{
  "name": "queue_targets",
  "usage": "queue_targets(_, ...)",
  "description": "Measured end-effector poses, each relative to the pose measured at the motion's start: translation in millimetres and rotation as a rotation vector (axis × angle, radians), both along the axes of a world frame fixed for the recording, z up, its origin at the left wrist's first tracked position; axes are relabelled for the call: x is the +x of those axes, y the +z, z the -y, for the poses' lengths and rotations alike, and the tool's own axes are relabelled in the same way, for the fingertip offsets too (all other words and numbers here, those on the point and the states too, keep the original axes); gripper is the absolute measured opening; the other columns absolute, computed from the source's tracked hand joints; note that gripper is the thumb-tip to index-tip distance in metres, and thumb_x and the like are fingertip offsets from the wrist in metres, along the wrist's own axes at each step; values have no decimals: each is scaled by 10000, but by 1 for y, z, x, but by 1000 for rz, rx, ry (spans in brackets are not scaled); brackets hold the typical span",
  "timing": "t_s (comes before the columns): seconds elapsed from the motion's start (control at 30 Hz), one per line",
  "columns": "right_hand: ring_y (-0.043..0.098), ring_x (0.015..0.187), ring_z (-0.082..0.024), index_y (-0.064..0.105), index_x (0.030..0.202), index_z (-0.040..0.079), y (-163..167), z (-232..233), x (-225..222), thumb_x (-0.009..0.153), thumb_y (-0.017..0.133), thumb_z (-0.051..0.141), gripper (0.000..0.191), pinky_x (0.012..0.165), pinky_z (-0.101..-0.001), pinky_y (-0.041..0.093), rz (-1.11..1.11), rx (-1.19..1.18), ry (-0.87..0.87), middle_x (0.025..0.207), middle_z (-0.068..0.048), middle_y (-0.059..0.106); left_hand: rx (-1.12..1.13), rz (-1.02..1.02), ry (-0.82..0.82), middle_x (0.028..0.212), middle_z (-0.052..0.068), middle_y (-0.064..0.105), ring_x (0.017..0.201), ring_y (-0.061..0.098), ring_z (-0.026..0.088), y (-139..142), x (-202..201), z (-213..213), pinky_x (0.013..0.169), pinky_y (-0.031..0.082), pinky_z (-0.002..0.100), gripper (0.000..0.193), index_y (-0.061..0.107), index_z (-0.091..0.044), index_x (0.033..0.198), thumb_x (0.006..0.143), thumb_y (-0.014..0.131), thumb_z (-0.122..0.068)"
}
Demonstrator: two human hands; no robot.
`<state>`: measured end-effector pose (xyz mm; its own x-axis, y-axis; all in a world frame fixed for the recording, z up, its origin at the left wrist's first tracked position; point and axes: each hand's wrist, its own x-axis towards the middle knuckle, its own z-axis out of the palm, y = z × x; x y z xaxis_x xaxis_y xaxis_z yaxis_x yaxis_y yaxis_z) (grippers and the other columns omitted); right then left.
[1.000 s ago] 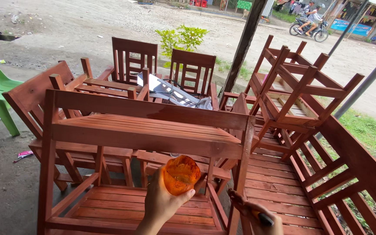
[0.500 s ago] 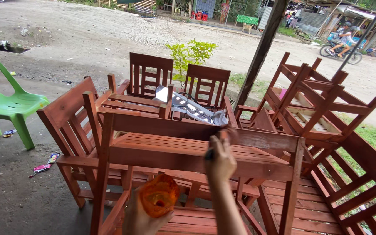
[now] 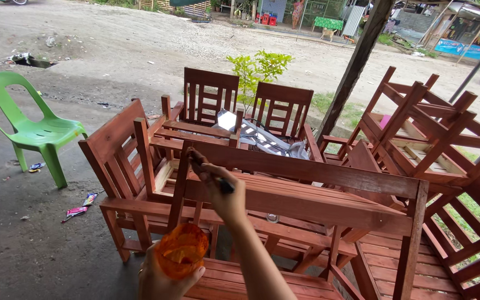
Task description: The person applies a reddish-brown finish to a wooden chair using a brush and a small container. They repeatedly dip the brush into the container and coat the chair's frame and slats, working from the upper rails down to the legs.
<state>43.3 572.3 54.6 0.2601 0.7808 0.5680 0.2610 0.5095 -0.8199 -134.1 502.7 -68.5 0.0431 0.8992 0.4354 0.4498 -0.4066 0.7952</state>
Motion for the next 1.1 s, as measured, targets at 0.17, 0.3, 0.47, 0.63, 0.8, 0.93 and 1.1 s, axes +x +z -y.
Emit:
queue_targets(0.17, 690, 876, -105, 769, 1150, 56, -16, 6, 42, 949, 741, 139, 219, 784, -251, 554, 38, 76, 4, 961, -79, 774, -144, 84, 25, 1188, 158, 660, 1122, 702, 280, 10, 37, 8, 978, 563, 415, 1014, 491, -53, 1347, 521, 1008, -333)
queue_targets(0.3, 693, 890, -106, 772, 1131, 55, -18, 13, 51, 939, 752, 138, 210, 793, -255, 566, 8, 60, -16, 984, -70, 784, -176, 93, -34, 1162, 141, 710, 1116, 728, 261, 17, 51, 14, 997, 558, 413, 1001, 489, -59, 1358, 531, 978, -339)
queue_targets(0.47, 712, 973, -121, 754, 1160, 58, 3, 12, 53, 949, 741, 135, 226, 864, -252, 569, -53, 104, 40, 1048, -79, 780, -106, 70, -38, 1166, 144, 701, 1101, 726, 267, 24, 59, 13, 988, 553, 421, 1025, 455, -38, 1378, 534, 955, -336)
queue_targets(0.63, 720, 960, -133, 757, 1171, 68, 15, 14, 70, 933, 740, 132, 247, 841, -258, 578, -109, 53, -49, 1046, -87, 783, -59, 73, -30, 1174, 176, 660, 1086, 703, 297, 21, 76, 17, 923, 574, 440, 992, 453, -19, 1365, 565, 941, -343)
queue_targets(0.8, 709, 894, -152, 774, 1121, 52, -6, 33, 128, 927, 750, 135, 213, 771, -260, 612, -311, -35, -174, 1029, -92, 754, -35, 33, -129, 1138, 147, 673, 1054, 715, 283, 14, 92, 21, 919, 588, 434, 914, 424, -11, 1324, 654, 904, -409)
queue_targets(0.93, 700, 889, -151, 782, 1073, 50, -28, 60, 194, 898, 774, 115, 187, 750, -266, 632, -356, 2, -361, 1046, -87, 731, -8, -23, -98, 1125, 140, 657, 1068, 691, 285, 24, 104, 18, 914, 571, 446, 867, 466, -33, 1279, 639, 915, -409)
queue_targets(1.1, 722, 913, -157, 789, 1066, 79, -33, 108, 259, 942, 801, 134, 136, 807, -261, 615, -106, 129, -739, 1057, -120, 762, 33, -25, -71, 1142, 138, 658, 1114, 659, 301, 40, 108, 13, 915, 547, 466, 850, 483, -50, 1272, 633, 918, -404)
